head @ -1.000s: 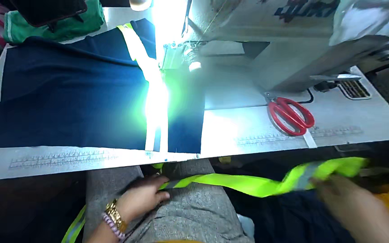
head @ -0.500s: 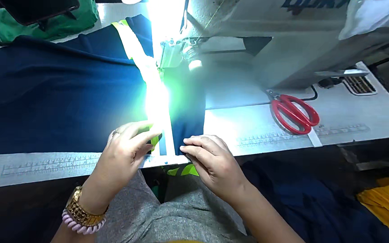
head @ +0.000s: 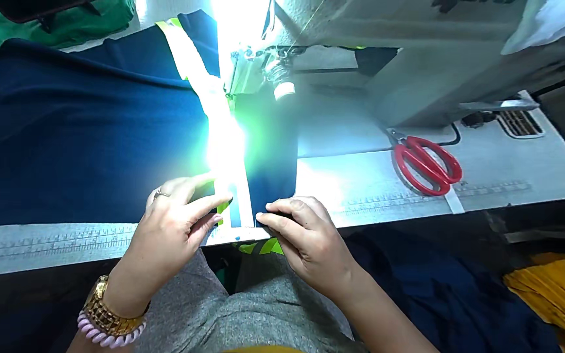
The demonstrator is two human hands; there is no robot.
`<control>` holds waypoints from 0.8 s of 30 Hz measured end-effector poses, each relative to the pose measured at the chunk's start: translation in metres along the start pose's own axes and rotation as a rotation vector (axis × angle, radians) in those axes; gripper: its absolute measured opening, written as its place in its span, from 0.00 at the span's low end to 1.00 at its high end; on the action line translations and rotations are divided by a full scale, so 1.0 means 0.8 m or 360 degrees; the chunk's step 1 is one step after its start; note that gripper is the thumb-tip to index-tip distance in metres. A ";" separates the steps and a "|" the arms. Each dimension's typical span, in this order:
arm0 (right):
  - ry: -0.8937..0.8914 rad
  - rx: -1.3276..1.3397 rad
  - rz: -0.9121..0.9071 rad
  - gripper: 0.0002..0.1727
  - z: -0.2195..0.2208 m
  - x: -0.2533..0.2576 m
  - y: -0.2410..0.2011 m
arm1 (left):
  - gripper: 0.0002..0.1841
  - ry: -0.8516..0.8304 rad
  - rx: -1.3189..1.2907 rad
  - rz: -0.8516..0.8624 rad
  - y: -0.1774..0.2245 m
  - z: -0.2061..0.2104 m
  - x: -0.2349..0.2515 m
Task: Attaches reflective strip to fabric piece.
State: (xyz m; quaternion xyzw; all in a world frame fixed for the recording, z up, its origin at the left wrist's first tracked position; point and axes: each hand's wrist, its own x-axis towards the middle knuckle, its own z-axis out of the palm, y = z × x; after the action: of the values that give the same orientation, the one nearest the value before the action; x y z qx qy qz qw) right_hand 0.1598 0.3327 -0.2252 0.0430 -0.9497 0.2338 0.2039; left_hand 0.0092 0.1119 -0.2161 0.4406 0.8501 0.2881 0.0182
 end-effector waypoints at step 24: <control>-0.0049 -0.0279 -0.0158 0.19 0.008 0.004 -0.014 | 0.17 0.0210 0.0240 0.0541 0.025 0.016 -0.022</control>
State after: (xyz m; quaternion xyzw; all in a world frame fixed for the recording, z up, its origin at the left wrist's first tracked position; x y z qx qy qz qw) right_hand 0.1566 0.3195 -0.2243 0.0755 -0.9662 0.1389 0.2036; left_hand 0.0385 0.1134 -0.2204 0.5579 0.7820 0.2508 -0.1195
